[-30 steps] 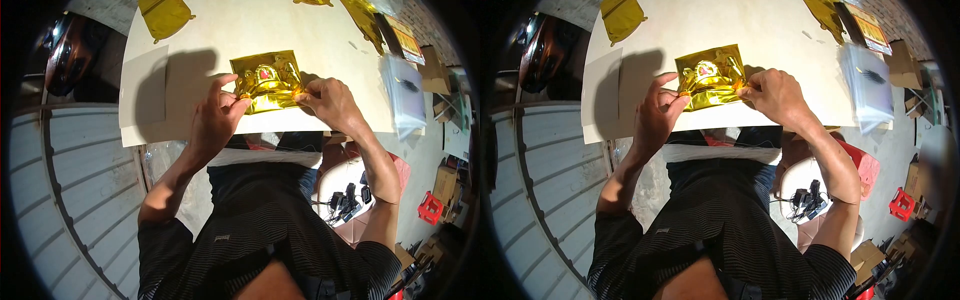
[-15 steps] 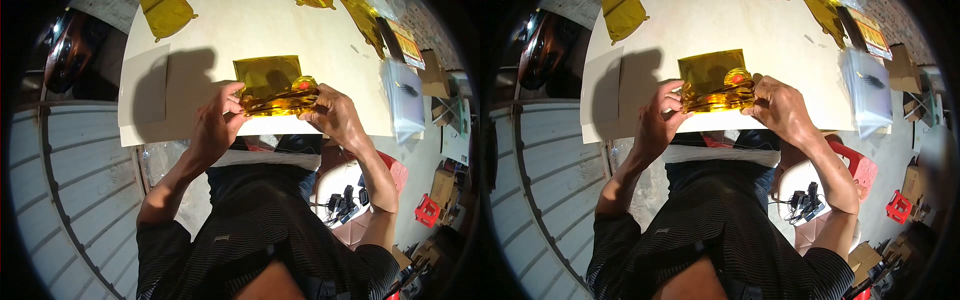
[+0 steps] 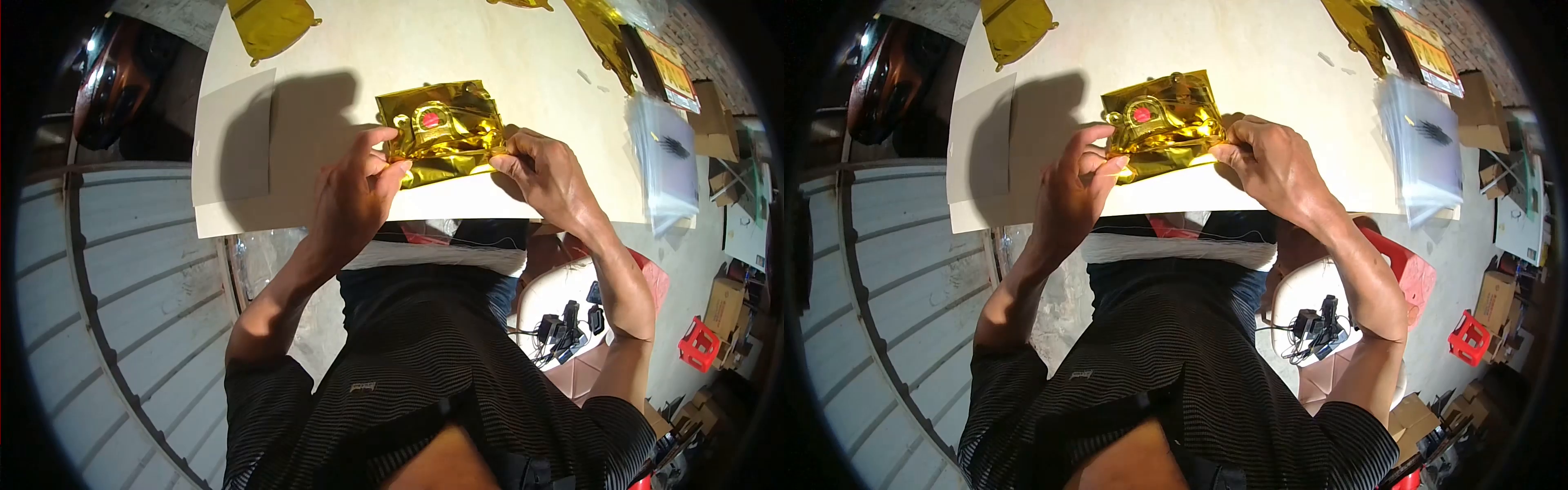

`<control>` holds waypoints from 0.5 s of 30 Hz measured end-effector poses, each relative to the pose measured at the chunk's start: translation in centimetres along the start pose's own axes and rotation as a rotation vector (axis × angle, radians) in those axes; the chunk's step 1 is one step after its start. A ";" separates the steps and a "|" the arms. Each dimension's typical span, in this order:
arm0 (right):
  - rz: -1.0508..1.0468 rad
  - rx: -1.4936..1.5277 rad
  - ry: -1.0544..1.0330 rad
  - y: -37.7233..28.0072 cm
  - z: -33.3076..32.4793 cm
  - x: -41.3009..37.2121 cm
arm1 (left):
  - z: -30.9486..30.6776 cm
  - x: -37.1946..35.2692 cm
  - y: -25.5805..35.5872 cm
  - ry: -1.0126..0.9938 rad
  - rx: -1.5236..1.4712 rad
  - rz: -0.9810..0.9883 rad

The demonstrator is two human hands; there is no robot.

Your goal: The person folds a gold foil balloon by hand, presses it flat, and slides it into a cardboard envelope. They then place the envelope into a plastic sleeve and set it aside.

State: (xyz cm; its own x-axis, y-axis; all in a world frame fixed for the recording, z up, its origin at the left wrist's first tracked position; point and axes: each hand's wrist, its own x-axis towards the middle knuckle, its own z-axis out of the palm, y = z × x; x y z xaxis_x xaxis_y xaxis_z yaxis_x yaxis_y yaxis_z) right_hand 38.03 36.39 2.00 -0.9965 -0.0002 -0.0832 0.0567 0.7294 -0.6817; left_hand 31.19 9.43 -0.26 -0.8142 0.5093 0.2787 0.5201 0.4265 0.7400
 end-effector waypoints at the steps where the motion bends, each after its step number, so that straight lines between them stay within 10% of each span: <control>1: -0.038 0.009 0.017 0.2 0.0 0.0 | 0.0 0.0 0.1 -0.002 -0.001 -0.002; 15: -0.075 -0.143 0.023 -0.2 0.3 0.2 | -0.2 0.5 0.8 -0.024 0.001 -0.159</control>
State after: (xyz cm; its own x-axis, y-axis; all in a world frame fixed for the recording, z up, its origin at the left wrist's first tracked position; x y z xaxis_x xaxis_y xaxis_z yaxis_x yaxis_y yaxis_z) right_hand 37.81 36.07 1.94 -0.9989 -0.0439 -0.0187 -0.0251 0.8178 -0.5749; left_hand 31.16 9.83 0.57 -0.8800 0.4528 0.1437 0.3855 0.5040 0.7729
